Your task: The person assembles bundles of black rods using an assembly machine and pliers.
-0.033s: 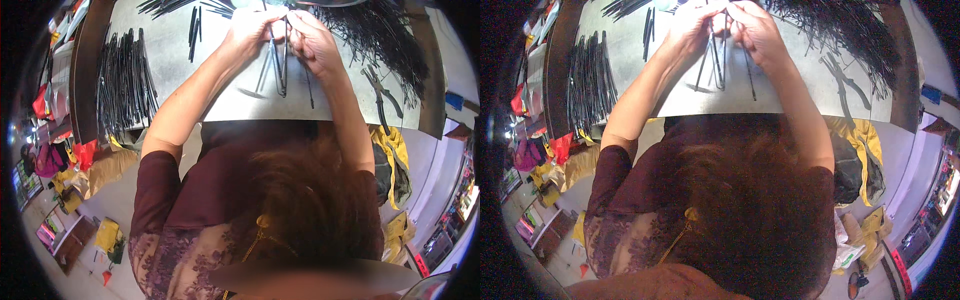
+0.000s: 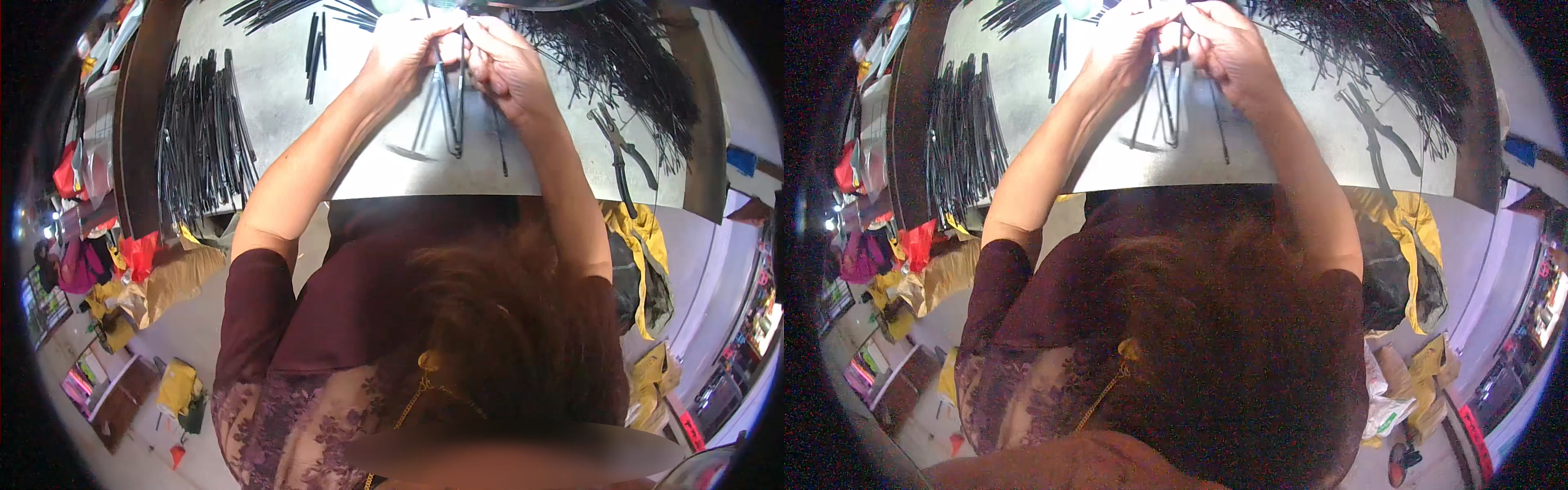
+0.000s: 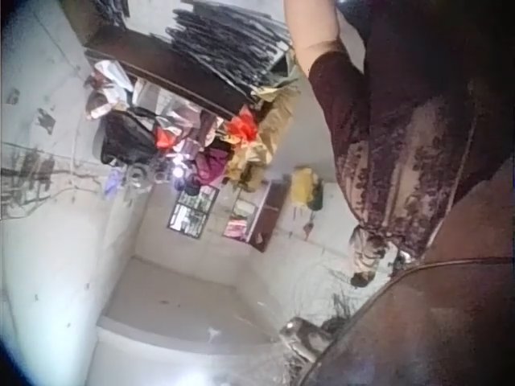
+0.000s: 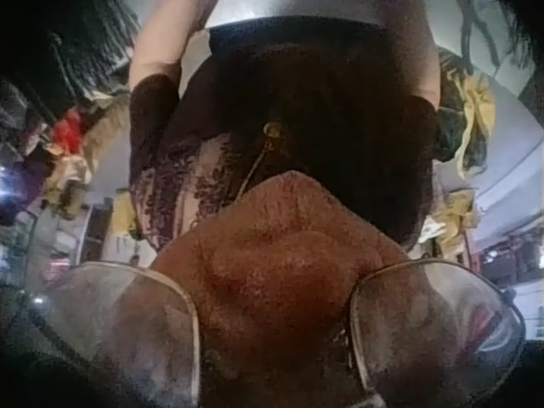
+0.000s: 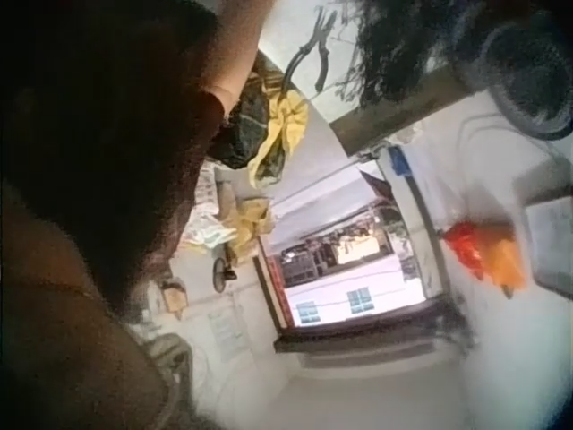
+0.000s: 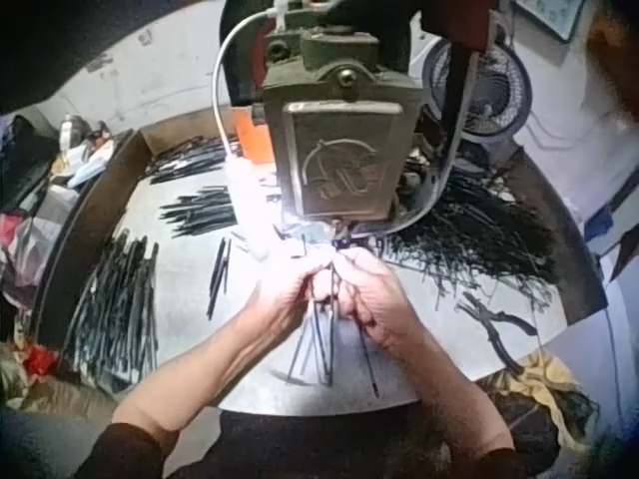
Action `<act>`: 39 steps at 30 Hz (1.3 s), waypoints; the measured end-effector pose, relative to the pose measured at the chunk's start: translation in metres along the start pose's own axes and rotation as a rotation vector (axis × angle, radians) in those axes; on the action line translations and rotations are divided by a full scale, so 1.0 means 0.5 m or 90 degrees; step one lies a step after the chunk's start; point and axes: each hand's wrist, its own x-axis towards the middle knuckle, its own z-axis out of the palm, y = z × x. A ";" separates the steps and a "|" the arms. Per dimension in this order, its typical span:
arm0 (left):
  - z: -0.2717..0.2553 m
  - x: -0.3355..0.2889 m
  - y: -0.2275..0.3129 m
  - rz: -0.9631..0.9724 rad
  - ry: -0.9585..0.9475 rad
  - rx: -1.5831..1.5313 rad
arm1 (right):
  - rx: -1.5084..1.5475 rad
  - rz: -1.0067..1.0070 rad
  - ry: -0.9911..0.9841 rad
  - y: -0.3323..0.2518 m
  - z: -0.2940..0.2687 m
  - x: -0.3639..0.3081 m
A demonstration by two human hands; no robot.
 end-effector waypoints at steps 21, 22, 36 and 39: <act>-0.144 -0.181 0.182 0.230 0.248 1.059 | -1.259 -0.154 0.212 -0.055 -0.118 -0.066; -0.196 -0.177 0.150 0.365 0.219 1.161 | -1.240 -0.210 0.210 -0.062 -0.121 -0.084; -0.086 -0.106 0.045 0.361 -0.036 1.079 | -1.093 -0.177 0.227 -0.069 -0.105 -0.037; -0.031 -0.116 0.062 0.412 -0.036 1.033 | -1.131 -0.094 0.334 -0.055 -0.096 0.014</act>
